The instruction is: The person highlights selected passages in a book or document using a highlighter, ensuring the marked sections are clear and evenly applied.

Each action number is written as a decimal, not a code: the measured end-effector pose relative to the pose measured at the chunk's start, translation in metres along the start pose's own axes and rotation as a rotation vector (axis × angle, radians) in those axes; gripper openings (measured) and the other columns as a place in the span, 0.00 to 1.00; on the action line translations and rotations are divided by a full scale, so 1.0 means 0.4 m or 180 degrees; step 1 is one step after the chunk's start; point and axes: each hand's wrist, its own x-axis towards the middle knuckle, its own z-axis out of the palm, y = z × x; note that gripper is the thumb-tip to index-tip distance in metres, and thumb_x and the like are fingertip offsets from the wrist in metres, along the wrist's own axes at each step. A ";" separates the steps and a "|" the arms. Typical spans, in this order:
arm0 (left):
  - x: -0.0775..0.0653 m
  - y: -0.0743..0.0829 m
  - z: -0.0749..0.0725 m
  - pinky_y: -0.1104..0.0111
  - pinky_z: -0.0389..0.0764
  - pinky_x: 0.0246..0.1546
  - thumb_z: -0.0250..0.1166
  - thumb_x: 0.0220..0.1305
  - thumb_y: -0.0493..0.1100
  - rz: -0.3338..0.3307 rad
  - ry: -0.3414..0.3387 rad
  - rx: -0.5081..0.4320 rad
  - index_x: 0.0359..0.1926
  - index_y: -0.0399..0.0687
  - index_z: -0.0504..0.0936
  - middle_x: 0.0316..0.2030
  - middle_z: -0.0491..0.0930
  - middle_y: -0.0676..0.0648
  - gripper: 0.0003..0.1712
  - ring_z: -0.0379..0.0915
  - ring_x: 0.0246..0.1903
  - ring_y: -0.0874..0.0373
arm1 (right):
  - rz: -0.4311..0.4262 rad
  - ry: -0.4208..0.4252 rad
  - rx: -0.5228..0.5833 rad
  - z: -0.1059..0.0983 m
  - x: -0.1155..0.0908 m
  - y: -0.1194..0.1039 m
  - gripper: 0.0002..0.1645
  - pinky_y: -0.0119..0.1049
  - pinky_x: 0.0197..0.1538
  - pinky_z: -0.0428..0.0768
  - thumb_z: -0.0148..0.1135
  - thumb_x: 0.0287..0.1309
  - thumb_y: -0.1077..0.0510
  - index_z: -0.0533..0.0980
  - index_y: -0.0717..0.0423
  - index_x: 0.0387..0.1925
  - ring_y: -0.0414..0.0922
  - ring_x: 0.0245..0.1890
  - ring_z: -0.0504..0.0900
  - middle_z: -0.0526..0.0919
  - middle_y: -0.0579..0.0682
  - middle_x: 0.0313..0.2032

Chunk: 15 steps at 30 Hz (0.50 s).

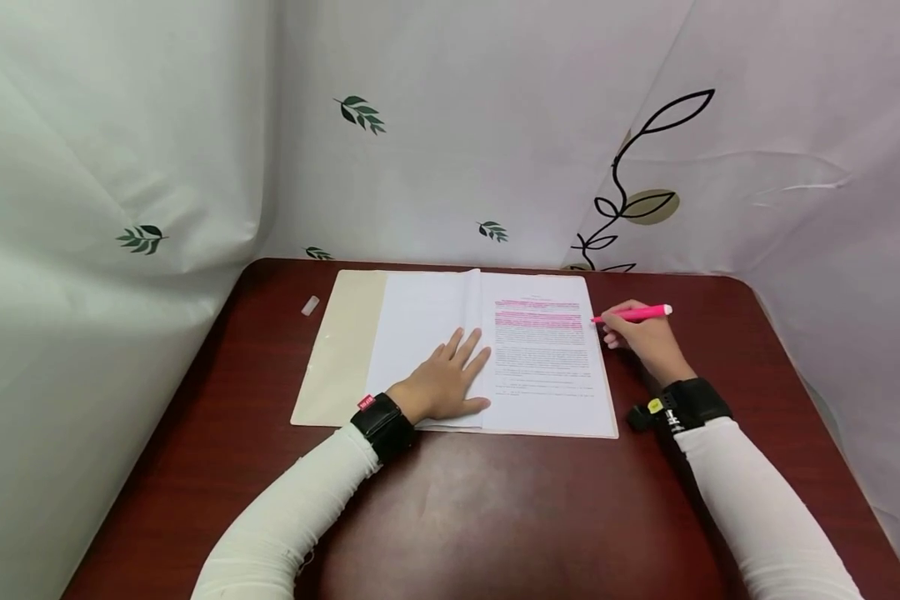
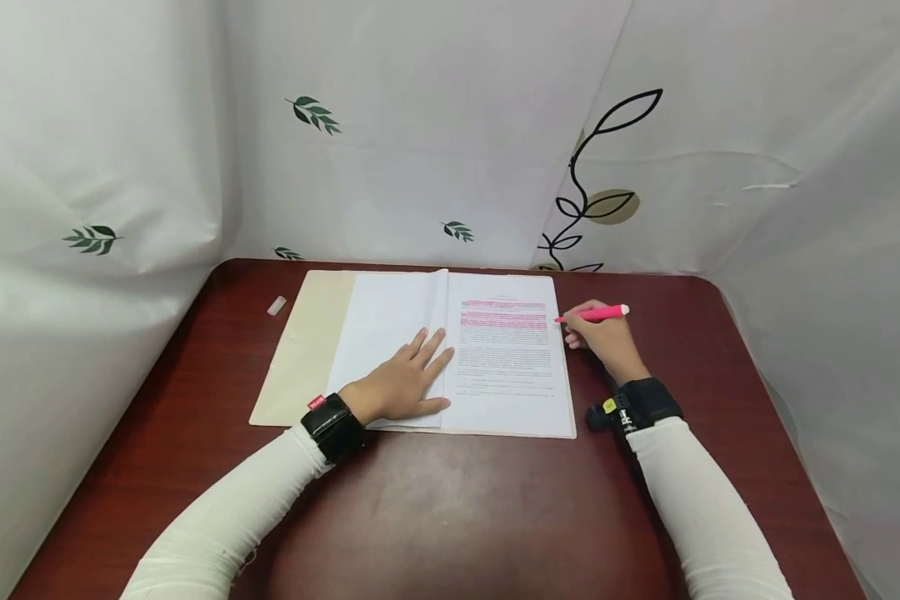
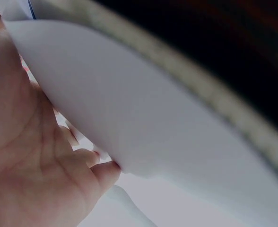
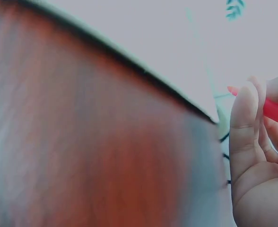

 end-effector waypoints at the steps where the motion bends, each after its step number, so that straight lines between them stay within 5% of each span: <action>1: 0.000 0.000 0.000 0.47 0.58 0.77 0.49 0.75 0.70 -0.0005 0.0009 0.0010 0.83 0.47 0.48 0.83 0.37 0.37 0.50 0.34 0.82 0.36 | -0.0007 0.0016 0.0121 -0.001 -0.003 -0.004 0.15 0.29 0.33 0.86 0.68 0.68 0.54 0.77 0.61 0.46 0.37 0.24 0.84 0.85 0.46 0.29; 15: 0.004 -0.001 -0.002 0.46 0.57 0.77 0.50 0.75 0.70 0.0004 0.0011 -0.0053 0.83 0.46 0.48 0.83 0.36 0.37 0.50 0.34 0.81 0.35 | -0.0063 -0.0089 0.1720 0.034 -0.100 -0.033 0.02 0.25 0.26 0.81 0.61 0.72 0.62 0.76 0.54 0.42 0.36 0.22 0.79 0.81 0.47 0.26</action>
